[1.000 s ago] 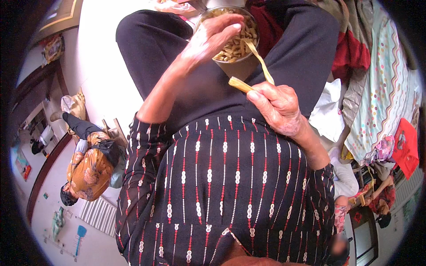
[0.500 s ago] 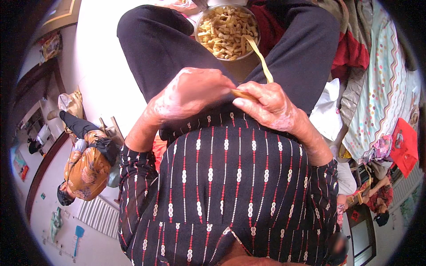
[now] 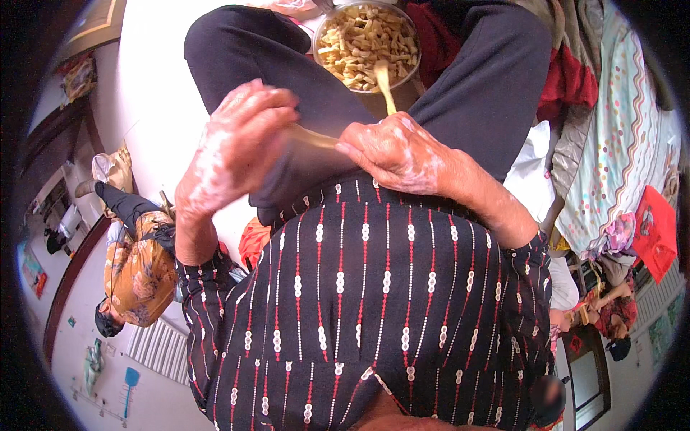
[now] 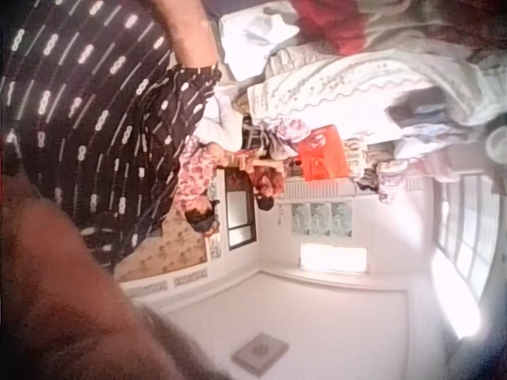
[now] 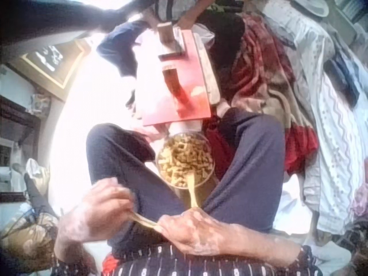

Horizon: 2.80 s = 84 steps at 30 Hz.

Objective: The person knots yellow strips of food by hand, places them in a bowl, and takes more from a plastic bag.

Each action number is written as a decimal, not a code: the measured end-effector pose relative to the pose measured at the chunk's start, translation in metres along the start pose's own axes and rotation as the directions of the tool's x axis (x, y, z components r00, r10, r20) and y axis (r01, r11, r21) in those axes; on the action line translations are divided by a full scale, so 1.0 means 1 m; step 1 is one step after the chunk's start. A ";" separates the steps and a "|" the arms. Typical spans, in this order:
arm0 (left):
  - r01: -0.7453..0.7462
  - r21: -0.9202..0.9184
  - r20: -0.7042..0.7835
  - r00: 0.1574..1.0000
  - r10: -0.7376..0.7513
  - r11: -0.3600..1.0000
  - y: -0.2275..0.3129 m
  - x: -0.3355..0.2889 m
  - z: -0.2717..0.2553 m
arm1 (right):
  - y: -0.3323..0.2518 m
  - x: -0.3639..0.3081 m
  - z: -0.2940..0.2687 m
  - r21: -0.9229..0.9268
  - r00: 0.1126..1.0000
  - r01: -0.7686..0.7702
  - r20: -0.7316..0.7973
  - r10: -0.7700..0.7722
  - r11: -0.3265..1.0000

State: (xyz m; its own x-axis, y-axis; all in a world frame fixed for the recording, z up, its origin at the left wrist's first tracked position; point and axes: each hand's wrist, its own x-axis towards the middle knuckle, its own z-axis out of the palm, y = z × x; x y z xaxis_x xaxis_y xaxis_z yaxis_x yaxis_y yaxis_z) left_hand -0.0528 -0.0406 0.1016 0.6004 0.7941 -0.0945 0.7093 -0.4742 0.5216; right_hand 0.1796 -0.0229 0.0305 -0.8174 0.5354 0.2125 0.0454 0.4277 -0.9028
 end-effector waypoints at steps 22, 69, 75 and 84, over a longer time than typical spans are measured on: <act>-0.250 -0.957 -0.144 0.854 -0.500 -0.150 -0.011 0.006 0.014 | 0.007 0.035 -0.013 0.213 0.961 0.052 -0.276 0.009 0.976; -0.197 -0.950 -0.005 0.784 -0.621 -0.241 -0.032 0.082 0.116 | 0.045 0.014 -0.012 0.637 0.739 -0.363 -0.247 0.627 0.680; -0.173 -0.980 -0.072 0.755 -0.652 -0.093 -0.023 0.083 0.115 | 0.062 0.009 -0.011 0.407 0.831 -0.367 -0.261 0.491 0.837; -0.161 -0.980 -0.201 0.767 -0.609 0.121 -0.004 0.085 0.111 | 0.049 0.009 -0.016 0.535 0.810 -0.398 -0.175 0.559 0.745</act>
State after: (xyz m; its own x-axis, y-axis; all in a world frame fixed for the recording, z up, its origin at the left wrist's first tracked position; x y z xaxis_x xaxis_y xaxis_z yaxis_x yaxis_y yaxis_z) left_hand 0.0360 -0.0136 -0.0024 -0.0457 0.9745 -0.2197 -0.3724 0.1875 0.9090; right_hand 0.1836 0.0144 -0.0054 -0.5361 0.8008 -0.2671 0.0519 -0.2846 -0.9572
